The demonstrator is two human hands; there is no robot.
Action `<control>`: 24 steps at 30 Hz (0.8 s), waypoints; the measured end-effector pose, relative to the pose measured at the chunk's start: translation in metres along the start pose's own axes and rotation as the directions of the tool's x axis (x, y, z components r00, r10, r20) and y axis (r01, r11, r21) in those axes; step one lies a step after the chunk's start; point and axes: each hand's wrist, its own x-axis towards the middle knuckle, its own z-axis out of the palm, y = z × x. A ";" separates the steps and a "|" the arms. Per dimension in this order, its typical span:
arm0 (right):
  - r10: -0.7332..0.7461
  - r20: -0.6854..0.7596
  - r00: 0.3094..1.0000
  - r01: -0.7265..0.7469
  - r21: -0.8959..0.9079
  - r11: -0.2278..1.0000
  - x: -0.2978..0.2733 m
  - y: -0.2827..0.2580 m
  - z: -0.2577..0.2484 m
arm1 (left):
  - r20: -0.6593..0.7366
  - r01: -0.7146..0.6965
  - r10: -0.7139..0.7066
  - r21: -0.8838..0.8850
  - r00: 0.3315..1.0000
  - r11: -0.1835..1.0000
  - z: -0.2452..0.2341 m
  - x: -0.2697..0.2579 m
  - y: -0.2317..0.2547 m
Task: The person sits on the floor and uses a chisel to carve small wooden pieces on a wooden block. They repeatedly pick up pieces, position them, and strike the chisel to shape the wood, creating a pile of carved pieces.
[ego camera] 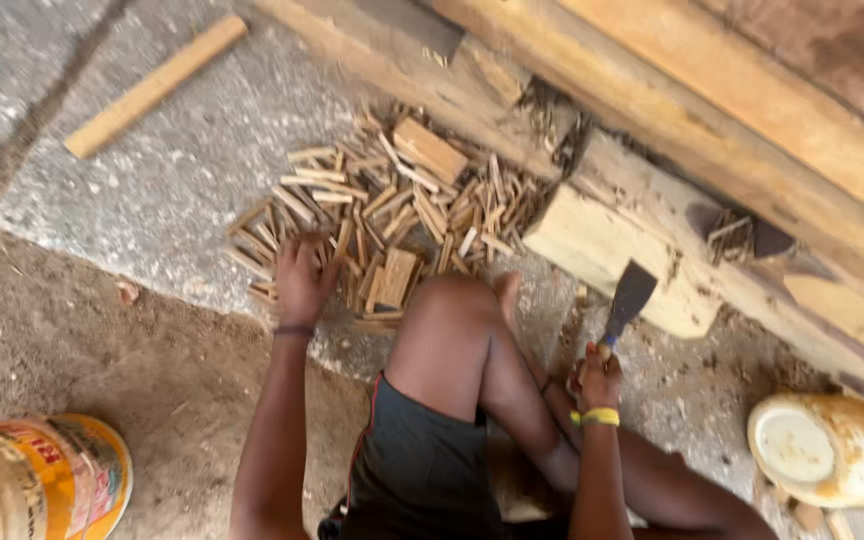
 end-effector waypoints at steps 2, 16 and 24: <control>0.037 -0.035 0.999 -0.037 -0.011 0.999 0.003 -0.004 0.002 | -0.001 0.018 -0.018 0.018 1.000 1.000 -0.015 -0.010 -0.001; 0.063 -0.057 0.996 -0.066 -0.050 0.997 0.001 -0.007 0.003 | 0.320 -0.233 0.139 0.276 0.937 0.933 0.022 0.003 -0.027; 0.054 -0.055 0.997 -0.058 -0.066 0.996 0.005 0.001 0.001 | 0.421 -0.214 0.086 0.267 0.903 0.940 0.010 -0.013 -0.044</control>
